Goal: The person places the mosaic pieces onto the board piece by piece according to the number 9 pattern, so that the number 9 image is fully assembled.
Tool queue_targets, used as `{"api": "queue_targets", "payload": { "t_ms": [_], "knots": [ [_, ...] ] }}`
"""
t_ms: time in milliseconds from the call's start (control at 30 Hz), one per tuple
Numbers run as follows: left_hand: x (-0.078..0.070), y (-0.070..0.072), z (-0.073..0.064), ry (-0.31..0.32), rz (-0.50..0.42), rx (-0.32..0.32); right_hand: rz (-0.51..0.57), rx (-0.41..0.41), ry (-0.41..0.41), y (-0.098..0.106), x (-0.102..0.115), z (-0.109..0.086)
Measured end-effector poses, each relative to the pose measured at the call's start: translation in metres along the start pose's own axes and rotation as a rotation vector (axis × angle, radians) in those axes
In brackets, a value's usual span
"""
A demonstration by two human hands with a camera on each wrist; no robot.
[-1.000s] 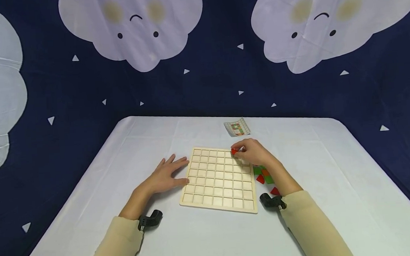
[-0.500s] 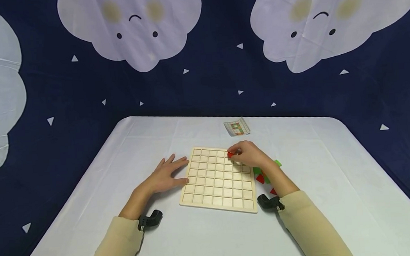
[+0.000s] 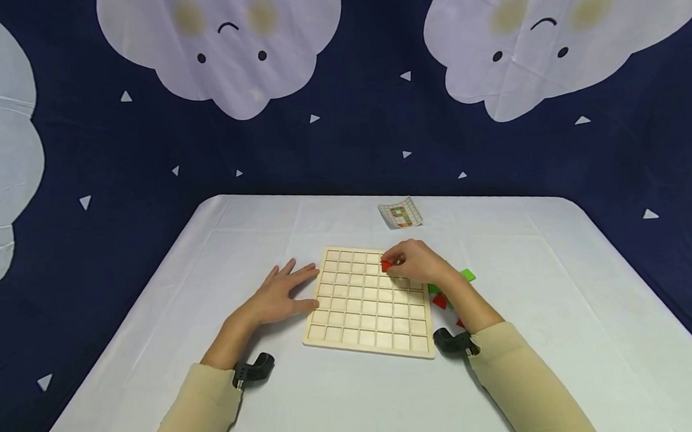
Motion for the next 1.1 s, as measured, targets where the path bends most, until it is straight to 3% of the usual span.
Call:
{"api": "queue_targets", "payload": {
  "t_ms": [1100],
  "knots": [
    [-0.0001, -0.0012, 0.0005, -0.007, -0.016, 0.000, 0.027, 0.038, 0.058, -0.0031, 0.0030, -0.0032]
  ]
}}
Point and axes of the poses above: each hand's wrist, its own z-axis towards the middle knuckle, its own y-axis out of the back of the hand, x = y × z, the point moved 9 cm from there along z, towards the middle knuckle, and after that the axes turned 15 degrees about -z, right-handed, at the moved point
